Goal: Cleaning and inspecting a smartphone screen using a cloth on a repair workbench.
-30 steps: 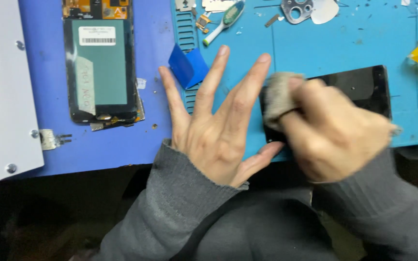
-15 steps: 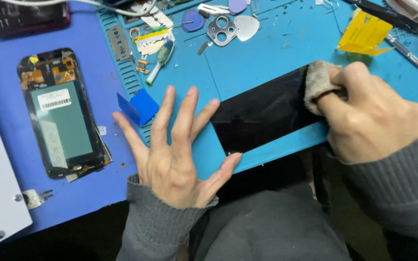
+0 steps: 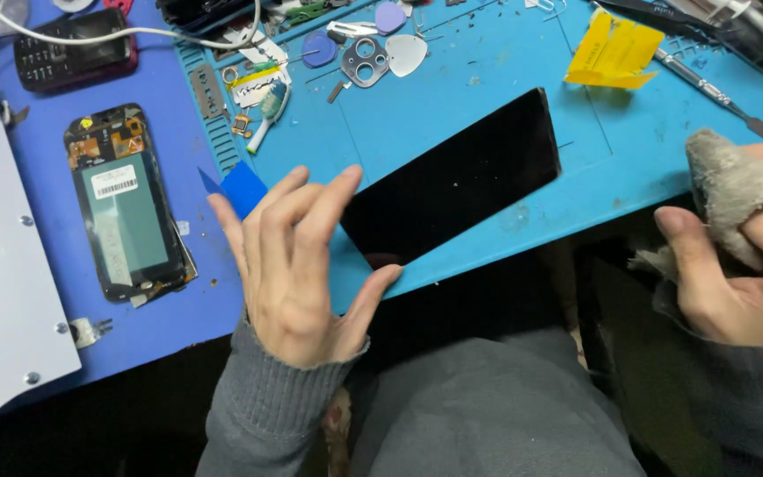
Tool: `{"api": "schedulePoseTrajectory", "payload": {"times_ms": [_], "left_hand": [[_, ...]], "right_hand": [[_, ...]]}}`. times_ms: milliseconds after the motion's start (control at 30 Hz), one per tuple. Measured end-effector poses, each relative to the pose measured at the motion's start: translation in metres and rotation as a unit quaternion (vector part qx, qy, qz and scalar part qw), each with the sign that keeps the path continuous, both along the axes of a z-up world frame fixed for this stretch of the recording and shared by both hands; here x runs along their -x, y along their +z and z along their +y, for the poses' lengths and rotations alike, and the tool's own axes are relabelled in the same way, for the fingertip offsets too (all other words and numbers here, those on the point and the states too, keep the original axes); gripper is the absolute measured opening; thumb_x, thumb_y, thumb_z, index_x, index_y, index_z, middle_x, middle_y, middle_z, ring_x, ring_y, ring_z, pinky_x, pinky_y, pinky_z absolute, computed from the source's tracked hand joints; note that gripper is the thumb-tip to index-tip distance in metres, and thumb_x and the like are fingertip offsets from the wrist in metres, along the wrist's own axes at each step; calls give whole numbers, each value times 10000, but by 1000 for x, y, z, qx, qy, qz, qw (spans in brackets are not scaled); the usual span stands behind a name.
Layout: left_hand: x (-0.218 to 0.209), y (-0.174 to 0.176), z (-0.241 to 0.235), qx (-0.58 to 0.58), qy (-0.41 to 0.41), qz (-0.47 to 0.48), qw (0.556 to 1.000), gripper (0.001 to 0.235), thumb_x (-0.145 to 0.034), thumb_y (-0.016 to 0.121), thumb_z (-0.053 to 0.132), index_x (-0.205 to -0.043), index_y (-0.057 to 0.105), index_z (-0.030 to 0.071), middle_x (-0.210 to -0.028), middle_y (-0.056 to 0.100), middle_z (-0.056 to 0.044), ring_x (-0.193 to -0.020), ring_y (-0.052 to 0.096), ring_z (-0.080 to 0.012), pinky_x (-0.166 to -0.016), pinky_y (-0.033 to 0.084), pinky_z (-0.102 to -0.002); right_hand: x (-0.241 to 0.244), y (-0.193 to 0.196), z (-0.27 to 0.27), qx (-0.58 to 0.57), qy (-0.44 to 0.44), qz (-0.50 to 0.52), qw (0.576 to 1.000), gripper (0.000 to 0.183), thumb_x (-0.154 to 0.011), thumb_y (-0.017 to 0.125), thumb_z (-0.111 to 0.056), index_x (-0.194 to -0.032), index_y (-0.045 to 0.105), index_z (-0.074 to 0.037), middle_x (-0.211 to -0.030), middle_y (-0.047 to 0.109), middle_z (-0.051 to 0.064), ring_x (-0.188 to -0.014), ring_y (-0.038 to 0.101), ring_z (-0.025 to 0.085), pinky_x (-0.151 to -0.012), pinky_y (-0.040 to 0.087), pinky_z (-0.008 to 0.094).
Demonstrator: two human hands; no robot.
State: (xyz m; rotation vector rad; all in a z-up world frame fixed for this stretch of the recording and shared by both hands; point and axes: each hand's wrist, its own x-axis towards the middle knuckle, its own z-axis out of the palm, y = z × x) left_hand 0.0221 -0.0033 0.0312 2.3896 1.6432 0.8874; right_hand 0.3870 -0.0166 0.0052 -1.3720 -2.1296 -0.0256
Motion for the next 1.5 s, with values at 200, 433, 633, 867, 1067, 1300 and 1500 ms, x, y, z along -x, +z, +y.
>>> {"api": "schedulePoseTrajectory", "payload": {"times_ms": [200, 433, 633, 867, 1067, 1300, 1500], "left_hand": [[-27, 22, -14, -115, -71, -29, 990, 323, -972, 779, -11, -1269, 657, -38, -1021, 506, -148, -884, 632, -240, -1072, 580, -679], [-28, 43, -42, -116, 26, -89, 989, 60, -957, 737, 38, -1004, 774, 40, -886, 765, -37, -701, 701, -161, -681, 557, -258], [35, -2, -129, -121, 406, -363, 830, 331, -1035, 762, 299, -1172, 654, 18, -1024, 654, -120, -985, 672, -219, -960, 588, -312], [88, -18, -188, -91, 409, -430, 799, 345, -1059, 689, 322, -1260, 599, 56, -1160, 653, -128, -1102, 699, -237, -1099, 619, -316], [116, -27, -202, 63, 405, -462, 787, 336, -1080, 510, 276, -1299, 489, 22, -858, 511, -174, -360, 279, -76, -327, 195, -211], [108, -69, -185, -137, 387, -551, 727, 291, -908, 767, 285, -1051, 661, 55, -890, 645, -58, -813, 633, -133, -808, 528, -210], [110, -71, -189, -139, 366, -535, 748, 276, -930, 739, 274, -1032, 659, 31, -860, 637, -53, -793, 598, -111, -778, 465, -183]], "right_hand": [[14, 15, -2, 1, 25, 61, 998, 329, -1076, 848, 53, -1251, 737, 307, -1305, 602, 454, -1172, 627, 505, -1014, 501, 493], [-16, 3, -2, 23, 6, 71, 997, 478, -1227, 391, -60, -1155, 663, 327, -1497, 473, 449, -1325, 555, 554, -1162, 418, 563], [36, 32, 24, -104, -78, -367, 921, 273, -1087, 602, -208, -1299, 764, -263, -1266, 684, -56, -737, 646, 121, -369, 435, 251], [165, 48, -30, 226, 510, -39, 829, 463, -807, 579, -92, -1265, 638, -123, -1250, 620, 112, -998, 673, 285, -592, 551, 414], [110, 39, 37, 114, 234, -90, 961, 490, -898, 633, -86, -1384, 607, -144, -1393, 583, 141, -1029, 697, 296, -837, 578, 357], [160, 46, 29, 105, 332, -220, 911, 305, -1018, 493, -82, -1295, 620, -77, -1103, 522, 156, -711, 624, 306, -539, 569, 447], [165, 55, 57, 116, 457, -121, 874, 272, -1059, 517, -121, -1258, 698, -159, -1226, 652, 100, -862, 736, 243, -550, 600, 367]]}}
